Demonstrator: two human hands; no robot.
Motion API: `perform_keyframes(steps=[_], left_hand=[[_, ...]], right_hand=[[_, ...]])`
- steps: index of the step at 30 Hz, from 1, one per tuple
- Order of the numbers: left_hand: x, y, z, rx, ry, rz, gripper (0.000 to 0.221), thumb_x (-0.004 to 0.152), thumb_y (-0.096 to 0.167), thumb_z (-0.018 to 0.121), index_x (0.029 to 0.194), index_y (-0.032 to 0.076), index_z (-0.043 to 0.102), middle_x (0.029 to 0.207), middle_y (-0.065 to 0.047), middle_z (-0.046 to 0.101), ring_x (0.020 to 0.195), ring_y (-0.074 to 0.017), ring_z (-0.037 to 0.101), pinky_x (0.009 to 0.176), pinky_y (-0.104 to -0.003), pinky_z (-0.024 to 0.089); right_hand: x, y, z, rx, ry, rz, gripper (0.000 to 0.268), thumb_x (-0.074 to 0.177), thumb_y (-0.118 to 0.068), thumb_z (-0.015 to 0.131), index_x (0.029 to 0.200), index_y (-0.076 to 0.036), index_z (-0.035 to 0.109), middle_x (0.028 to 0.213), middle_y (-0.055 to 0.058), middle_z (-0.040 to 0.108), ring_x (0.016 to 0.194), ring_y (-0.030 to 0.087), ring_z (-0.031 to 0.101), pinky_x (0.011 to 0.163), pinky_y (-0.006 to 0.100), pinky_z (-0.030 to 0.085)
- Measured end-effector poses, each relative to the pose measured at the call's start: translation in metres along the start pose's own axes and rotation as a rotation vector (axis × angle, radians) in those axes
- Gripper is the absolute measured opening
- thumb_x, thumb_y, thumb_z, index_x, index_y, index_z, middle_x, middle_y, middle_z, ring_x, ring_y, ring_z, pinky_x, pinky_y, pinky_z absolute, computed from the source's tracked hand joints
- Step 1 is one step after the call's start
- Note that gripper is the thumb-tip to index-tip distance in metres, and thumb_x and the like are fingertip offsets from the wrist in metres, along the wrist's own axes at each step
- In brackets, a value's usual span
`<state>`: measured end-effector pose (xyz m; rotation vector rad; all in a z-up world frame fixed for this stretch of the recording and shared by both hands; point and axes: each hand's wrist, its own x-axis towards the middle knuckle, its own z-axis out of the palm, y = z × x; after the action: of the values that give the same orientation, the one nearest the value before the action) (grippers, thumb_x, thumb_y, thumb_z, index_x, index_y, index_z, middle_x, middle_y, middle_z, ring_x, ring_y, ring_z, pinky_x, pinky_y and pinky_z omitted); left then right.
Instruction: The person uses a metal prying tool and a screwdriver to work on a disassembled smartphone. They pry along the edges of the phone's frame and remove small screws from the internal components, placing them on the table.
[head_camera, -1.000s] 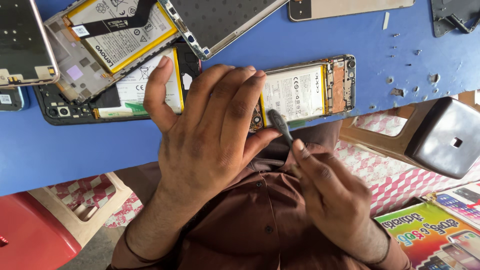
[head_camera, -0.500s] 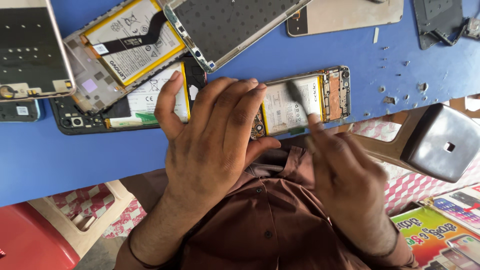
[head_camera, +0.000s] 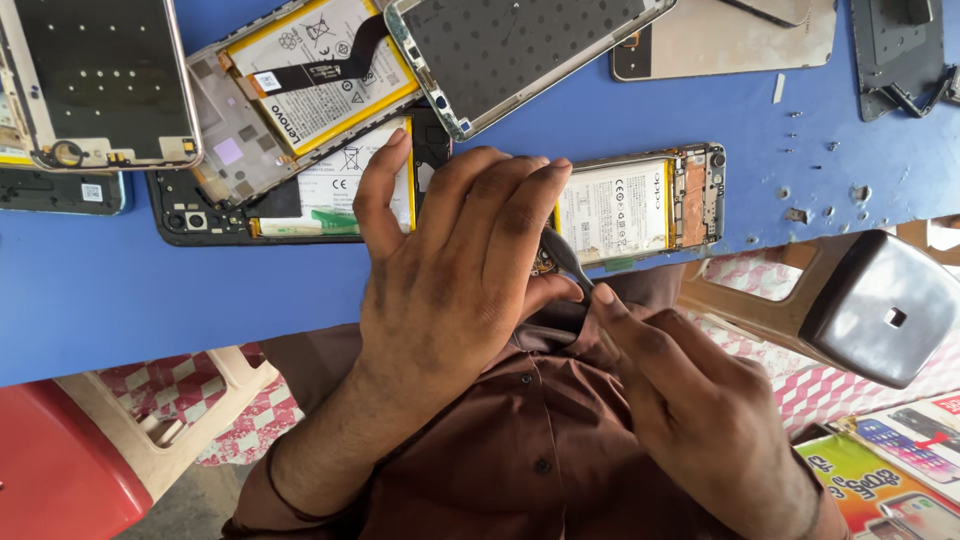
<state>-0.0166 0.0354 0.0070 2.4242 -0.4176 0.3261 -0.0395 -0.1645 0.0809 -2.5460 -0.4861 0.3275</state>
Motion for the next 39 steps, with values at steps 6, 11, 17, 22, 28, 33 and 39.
perform_keyframes(steps=[6,11,17,22,28,33,39], left_hand=[[-0.002,0.0,0.001,0.025,0.016,0.005,0.089,0.08,0.05,0.09,0.146,0.007,0.05,0.129,-0.002,0.067,0.129,-0.0206,0.059,0.126,-0.062,0.019],[0.0,0.002,-0.001,0.018,0.016,0.0,0.089,0.077,0.049,0.088,0.146,0.006,0.051,0.128,-0.003,0.068,0.128,-0.0221,0.06,0.125,-0.063,0.019],[-0.001,0.001,0.0,0.021,0.016,0.005,0.09,0.08,0.052,0.089,0.147,0.005,0.05,0.129,-0.003,0.067,0.129,-0.0211,0.059,0.126,-0.063,0.019],[-0.001,0.002,0.0,0.007,0.023,-0.007,0.094,0.075,0.048,0.091,0.148,0.006,0.05,0.13,-0.003,0.067,0.13,-0.0211,0.059,0.126,-0.062,0.019],[-0.002,0.004,0.0,0.003,0.021,-0.016,0.095,0.071,0.05,0.09,0.146,0.006,0.051,0.124,-0.003,0.067,0.128,-0.0209,0.058,0.124,-0.062,0.019],[0.001,0.008,-0.003,0.077,0.012,-0.002,0.089,0.078,0.057,0.084,0.143,0.006,0.054,0.125,-0.005,0.067,0.128,-0.023,0.057,0.124,-0.061,0.02],[0.004,0.011,-0.009,0.093,-0.02,0.005,0.087,0.076,0.055,0.083,0.141,0.004,0.056,0.124,-0.006,0.066,0.127,-0.0235,0.058,0.123,-0.059,0.023]], right_hand=[[0.009,0.0,0.006,-0.067,0.034,-0.021,0.043,0.092,0.003,0.066,0.134,-0.004,0.065,0.082,0.009,0.065,0.061,0.022,0.065,0.057,0.04,0.05],[0.011,-0.001,-0.01,-0.051,-0.039,-0.04,0.042,0.088,0.003,0.066,0.129,-0.007,0.067,0.079,0.007,0.064,0.059,0.02,0.064,0.056,0.038,0.051],[0.013,0.005,-0.006,-0.098,0.004,-0.029,0.043,0.09,0.005,0.066,0.132,-0.006,0.067,0.082,0.009,0.065,0.061,0.022,0.064,0.057,0.039,0.052],[0.002,0.009,-0.008,-0.066,-0.01,-0.037,0.04,0.091,0.003,0.065,0.13,-0.006,0.066,0.086,0.008,0.067,0.066,0.022,0.066,0.058,0.038,0.052],[-0.007,-0.002,-0.019,-0.138,-0.045,-0.044,0.038,0.088,-0.003,0.068,0.126,-0.009,0.069,0.079,0.005,0.065,0.06,0.022,0.064,0.054,0.041,0.05],[0.01,0.01,-0.012,-0.211,0.152,-0.023,0.033,0.099,-0.002,0.067,0.131,-0.007,0.069,0.085,0.008,0.065,0.06,0.023,0.063,0.054,0.04,0.05],[-0.005,0.025,-0.007,-0.089,0.098,-0.094,0.037,0.093,-0.001,0.067,0.129,-0.005,0.07,0.08,0.008,0.065,0.057,0.021,0.063,0.054,0.039,0.051]])
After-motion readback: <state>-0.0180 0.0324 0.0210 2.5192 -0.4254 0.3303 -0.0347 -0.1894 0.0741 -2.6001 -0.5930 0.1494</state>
